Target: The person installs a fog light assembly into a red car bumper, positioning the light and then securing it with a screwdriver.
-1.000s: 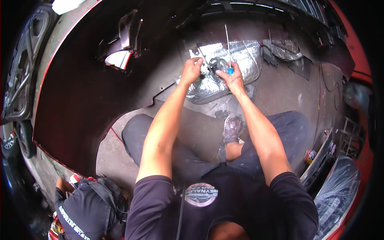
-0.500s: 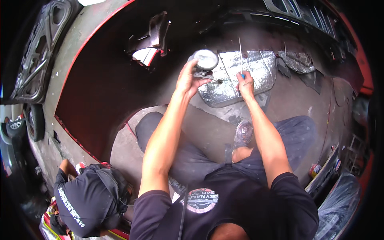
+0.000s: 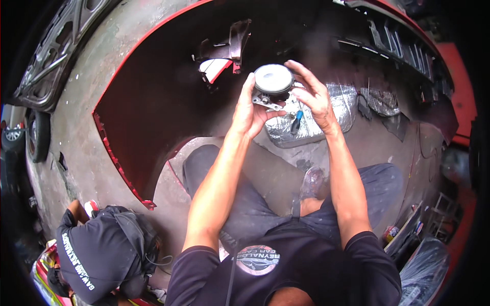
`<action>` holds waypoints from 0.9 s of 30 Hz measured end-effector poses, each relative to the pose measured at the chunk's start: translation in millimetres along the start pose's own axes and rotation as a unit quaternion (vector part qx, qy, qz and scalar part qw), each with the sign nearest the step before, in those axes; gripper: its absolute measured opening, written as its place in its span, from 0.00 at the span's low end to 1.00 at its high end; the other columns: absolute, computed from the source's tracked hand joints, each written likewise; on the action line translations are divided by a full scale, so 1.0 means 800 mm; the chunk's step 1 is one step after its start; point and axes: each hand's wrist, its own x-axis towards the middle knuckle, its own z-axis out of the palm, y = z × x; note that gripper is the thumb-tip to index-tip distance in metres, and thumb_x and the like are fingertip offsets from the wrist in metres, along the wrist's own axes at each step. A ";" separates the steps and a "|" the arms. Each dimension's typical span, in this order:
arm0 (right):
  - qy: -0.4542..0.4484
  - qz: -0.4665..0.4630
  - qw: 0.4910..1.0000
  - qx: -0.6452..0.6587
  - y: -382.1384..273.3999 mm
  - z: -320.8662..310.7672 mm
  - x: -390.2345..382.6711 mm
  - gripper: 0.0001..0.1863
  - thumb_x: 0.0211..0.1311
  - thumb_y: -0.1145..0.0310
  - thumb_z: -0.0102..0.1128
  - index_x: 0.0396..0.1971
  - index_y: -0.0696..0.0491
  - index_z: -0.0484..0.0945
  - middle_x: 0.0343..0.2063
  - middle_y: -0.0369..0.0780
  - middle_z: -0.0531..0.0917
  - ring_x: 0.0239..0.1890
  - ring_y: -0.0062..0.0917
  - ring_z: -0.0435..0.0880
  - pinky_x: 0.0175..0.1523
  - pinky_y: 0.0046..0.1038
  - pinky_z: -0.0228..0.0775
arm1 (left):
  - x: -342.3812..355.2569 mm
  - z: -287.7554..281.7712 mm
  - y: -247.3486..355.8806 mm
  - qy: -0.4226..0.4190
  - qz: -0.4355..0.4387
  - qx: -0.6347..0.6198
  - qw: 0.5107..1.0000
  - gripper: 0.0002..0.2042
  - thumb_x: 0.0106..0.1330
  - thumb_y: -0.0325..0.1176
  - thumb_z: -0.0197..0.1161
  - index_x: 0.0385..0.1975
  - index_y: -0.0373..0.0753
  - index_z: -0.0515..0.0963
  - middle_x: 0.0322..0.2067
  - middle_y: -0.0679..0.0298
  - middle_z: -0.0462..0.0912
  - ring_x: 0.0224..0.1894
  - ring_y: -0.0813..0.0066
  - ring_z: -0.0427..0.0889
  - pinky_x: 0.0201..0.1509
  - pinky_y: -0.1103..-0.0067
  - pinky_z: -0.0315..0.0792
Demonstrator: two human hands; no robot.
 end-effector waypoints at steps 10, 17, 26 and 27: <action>0.005 0.051 0.987 -0.153 -0.025 0.050 0.033 0.32 0.62 0.56 0.73 0.64 0.53 0.76 0.54 0.42 0.83 0.55 0.25 0.81 0.58 0.29 0.73 | -0.030 0.003 0.029 0.092 0.100 0.115 0.984 0.41 0.73 0.73 0.41 0.57 0.35 0.73 0.39 0.54 0.84 0.34 0.65 0.87 0.33 0.72 0.87; 0.003 0.115 0.949 -0.294 -0.005 0.090 0.048 0.32 0.65 0.45 0.67 0.58 0.55 0.81 0.43 0.44 0.88 0.47 0.29 0.86 0.55 0.32 0.75 | -0.023 -0.045 0.017 0.143 0.073 -0.035 0.986 0.41 0.72 0.75 0.37 0.62 0.41 0.70 0.56 0.56 0.80 0.48 0.60 0.87 0.45 0.55 0.83; -0.174 0.156 0.947 -0.221 -0.044 0.061 0.069 0.35 0.66 0.57 0.66 0.69 0.56 0.72 0.39 0.38 0.85 0.31 0.17 0.80 0.34 0.23 0.77 | -0.012 -0.042 0.031 0.154 -0.014 -0.151 0.976 0.40 0.76 0.68 0.19 0.72 0.47 0.62 0.68 0.52 0.69 0.72 0.46 0.67 0.72 0.39 0.58; -0.192 0.143 0.945 -0.225 -0.048 0.057 0.073 0.34 0.66 0.59 0.66 0.70 0.56 0.72 0.38 0.37 0.83 0.30 0.16 0.79 0.34 0.22 0.77 | -0.004 -0.040 0.031 0.169 -0.030 -0.150 0.974 0.41 0.76 0.69 0.19 0.73 0.46 0.62 0.68 0.51 0.69 0.69 0.44 0.70 0.70 0.40 0.61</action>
